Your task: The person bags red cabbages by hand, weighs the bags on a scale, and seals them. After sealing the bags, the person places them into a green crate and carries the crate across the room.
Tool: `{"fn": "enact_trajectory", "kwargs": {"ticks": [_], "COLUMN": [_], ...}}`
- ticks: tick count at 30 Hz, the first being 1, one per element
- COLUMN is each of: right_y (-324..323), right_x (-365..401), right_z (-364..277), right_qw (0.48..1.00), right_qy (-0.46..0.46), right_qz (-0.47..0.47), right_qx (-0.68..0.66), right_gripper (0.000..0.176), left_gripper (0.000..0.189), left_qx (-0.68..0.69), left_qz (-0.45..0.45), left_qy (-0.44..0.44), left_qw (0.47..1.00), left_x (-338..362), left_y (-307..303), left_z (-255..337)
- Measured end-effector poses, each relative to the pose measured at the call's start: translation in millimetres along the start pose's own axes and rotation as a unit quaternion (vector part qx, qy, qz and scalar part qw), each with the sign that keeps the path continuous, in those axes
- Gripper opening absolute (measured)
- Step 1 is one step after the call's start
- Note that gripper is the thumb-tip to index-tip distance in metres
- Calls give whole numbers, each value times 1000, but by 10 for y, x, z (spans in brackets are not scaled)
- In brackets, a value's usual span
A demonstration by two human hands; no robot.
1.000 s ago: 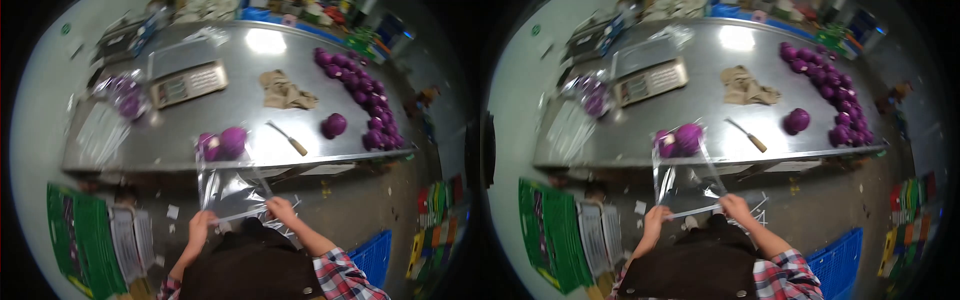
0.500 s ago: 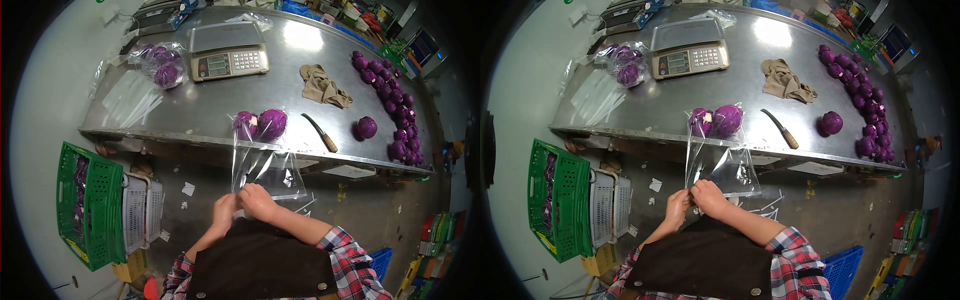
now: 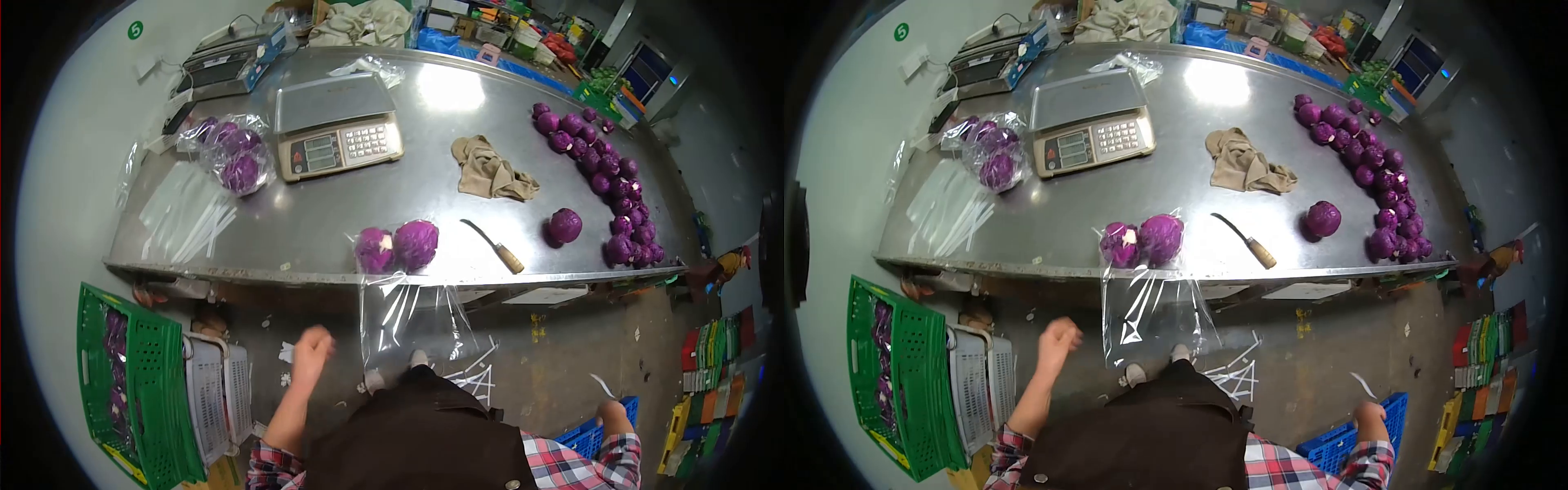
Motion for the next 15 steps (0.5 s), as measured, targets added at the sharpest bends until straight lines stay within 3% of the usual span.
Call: {"fn": "enact_trajectory", "kwargs": {"ticks": [1, 2, 3, 4, 5, 7, 9, 13, 15], "right_y": [34, 76, -91, -783, -1186, -1650, -2071, -2666, -2805], "right_x": [-109, -222, -220, 581, 926, 1182, 1350, 1413, 1366], "right_z": [-146, -303, -818, -1547, -2095, -2913, -3442, -3773, -3818], "right_qw": [992, 969, 890, 842, 764, 666, 565, 511, 507], "right_qy": [-76, -150, -288, -351, -442, -557, -654, -746, -769], "right_qz": [80, 159, 303, 317, 384, 427, 444, 358, 308], "right_qx": [-58, -113, -183, -260, -272, -252, -236, -234, -239], "right_gripper": [48, 51, 55, 57, 62, 71, 75, 79, 80], "left_gripper": [49, 60, 78, 72, 66, 46, 39, 39, 41], "left_qx": [-179, -341, -401, -459, -458, -458, -390, -171, -328], "left_qz": [146, 281, 216, 191, 170, 151, 168, 184, 104], "left_qy": [153, 293, 357, 393, 442, 509, 494, 426, 430], "left_qw": [961, 848, 815, 774, 752, 713, 759, 869, 834], "left_x": [-52, -61, -216, -266, -331, -453, -559, -560, -579], "left_y": [-17, 17, 98, 210, 306, 432, 440, 369, 416], "left_z": [318, 636, 631, 729, 756, 779, 827, 1158, 1273]}}
Point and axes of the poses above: each hand's wrist, its own x-axis away from the middle knuckle, its own y-axis out of the palm, z = x × y, the point moved 2 cm from there along -x, towards the middle knuckle, and after that the axes turned 9 degrees about -x, right-handed, at the moved point
